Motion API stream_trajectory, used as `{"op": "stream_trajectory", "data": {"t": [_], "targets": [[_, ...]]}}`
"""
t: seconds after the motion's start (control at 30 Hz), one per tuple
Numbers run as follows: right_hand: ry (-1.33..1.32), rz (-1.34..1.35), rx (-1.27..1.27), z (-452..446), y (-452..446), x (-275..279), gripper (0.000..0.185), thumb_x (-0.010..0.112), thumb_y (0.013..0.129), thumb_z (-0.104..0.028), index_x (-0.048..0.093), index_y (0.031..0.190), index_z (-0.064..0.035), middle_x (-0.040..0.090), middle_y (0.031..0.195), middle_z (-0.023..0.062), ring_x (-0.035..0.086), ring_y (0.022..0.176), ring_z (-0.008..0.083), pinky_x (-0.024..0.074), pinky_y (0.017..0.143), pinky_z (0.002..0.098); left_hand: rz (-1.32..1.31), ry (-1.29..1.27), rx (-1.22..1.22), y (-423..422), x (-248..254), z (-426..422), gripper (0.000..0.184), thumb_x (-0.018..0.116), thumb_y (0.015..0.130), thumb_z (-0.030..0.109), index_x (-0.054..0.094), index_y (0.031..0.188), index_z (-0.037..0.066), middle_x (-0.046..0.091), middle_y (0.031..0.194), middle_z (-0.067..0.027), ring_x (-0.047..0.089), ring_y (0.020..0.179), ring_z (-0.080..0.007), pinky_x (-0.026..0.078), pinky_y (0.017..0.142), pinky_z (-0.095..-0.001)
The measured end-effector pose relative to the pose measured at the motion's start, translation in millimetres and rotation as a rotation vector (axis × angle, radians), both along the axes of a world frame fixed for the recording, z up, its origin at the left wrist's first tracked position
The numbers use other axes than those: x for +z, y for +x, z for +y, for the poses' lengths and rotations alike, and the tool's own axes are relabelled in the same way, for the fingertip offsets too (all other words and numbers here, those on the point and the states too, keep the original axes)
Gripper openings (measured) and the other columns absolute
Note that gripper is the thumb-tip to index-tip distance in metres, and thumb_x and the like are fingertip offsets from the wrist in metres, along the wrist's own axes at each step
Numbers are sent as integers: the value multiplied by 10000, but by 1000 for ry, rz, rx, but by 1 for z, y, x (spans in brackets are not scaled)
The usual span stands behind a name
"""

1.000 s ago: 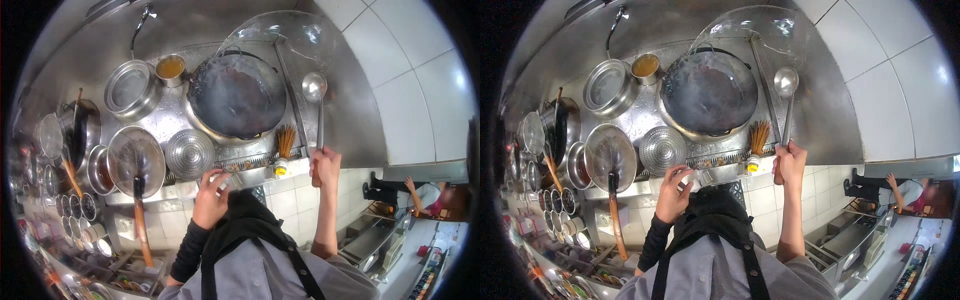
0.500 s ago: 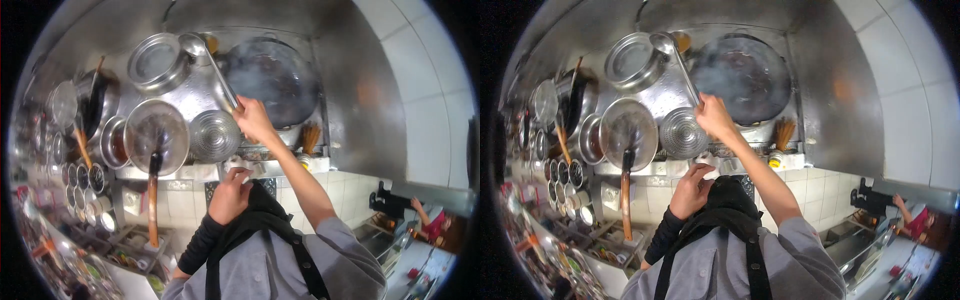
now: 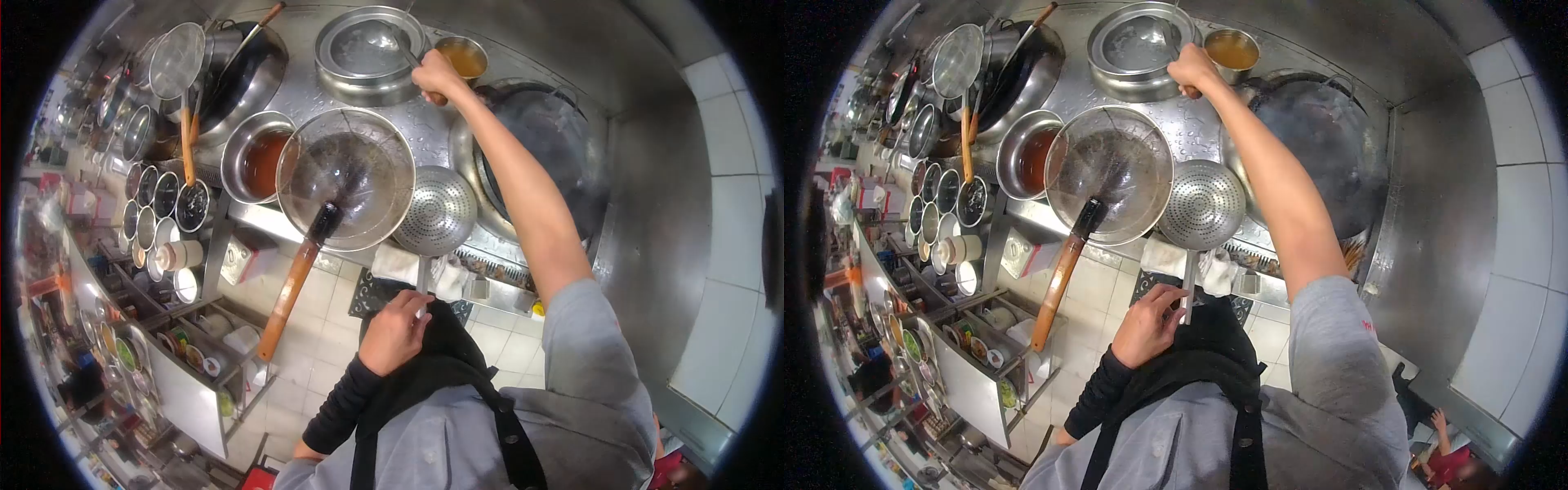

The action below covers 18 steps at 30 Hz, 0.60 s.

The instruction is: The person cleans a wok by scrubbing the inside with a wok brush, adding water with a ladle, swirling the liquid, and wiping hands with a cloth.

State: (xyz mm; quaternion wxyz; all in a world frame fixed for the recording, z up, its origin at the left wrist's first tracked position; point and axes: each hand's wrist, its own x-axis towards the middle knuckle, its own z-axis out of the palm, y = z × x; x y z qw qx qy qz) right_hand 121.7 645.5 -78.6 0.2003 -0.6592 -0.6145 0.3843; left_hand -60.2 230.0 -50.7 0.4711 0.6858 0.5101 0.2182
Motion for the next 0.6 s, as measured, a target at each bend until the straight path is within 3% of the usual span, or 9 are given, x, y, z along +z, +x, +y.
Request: {"op": "stream_trajectory", "data": {"t": [0.1,0.13,0.2,0.23,0.27,0.33,0.43,0.53,0.6], "targets": [[-111,93,-60,26,-28,-21,222,582,775,-33,653,584,56,631,530,177,661,504,235,551,514,395,16,-18,6,-7,1,1,280,699,923,35,687,1203,27,683,1152,-156,709,857,-362,567,775,-429],[-221,395,-130,30,-30,-29,134,597,788,21,642,676,80,636,603,173,617,504,219,537,503,342,21,-34,5,-9,2,1,281,697,923,34,687,1203,27,683,1151,-157,709,869,-369,567,783,-433],[-536,1282,-428,52,-24,-80,58,600,804,65,604,758,99,611,672,164,581,508,204,520,484,307,19,-1,11,-12,-2,1,282,696,922,31,686,1204,27,684,1147,-158,706,864,-369,565,776,-432],[-688,1727,-579,47,-26,-78,31,601,813,87,584,798,109,598,706,160,563,510,197,511,475,290,16,13,13,-13,-3,0,283,695,921,30,686,1204,27,684,1144,-158,705,861,-369,564,773,-432],[-567,1671,-631,34,-22,-79,105,594,855,124,516,924,122,537,776,127,537,533,169,481,460,232,15,11,12,-13,-3,0,285,697,918,27,686,1203,27,685,1141,-157,705,857,-363,564,770,-429],[-619,1730,-570,-3,-14,-66,125,609,883,97,512,956,125,538,767,110,524,532,139,459,452,215,13,3,13,-13,-2,1,290,701,913,23,687,1202,27,685,1134,-156,704,850,-352,563,765,-423],[-612,1742,-497,-70,6,-32,160,629,923,51,508,1001,120,533,765,73,491,526,90,416,437,187,-23,-72,3,-8,-3,4,290,696,873,12,686,1162,40,663,1115,-173,675,946,-412,555,818,-464],[-621,1799,-462,-143,31,12,159,626,973,-23,525,1010,93,528,765,38,463,522,54,381,419,176,-48,-85,-49,4,-20,7,280,717,874,26,693,1153,31,659,1148,-182,647,1041,-414,535,892,-469],[-605,1825,-414,-193,53,33,160,608,1003,-68,544,1029,76,528,774,27,454,524,43,366,409,175,-63,68,-65,19,-25,12,281,732,870,34,695,1149,26,649,1187,-184,618,1097,-417,516,940,-475]]}}
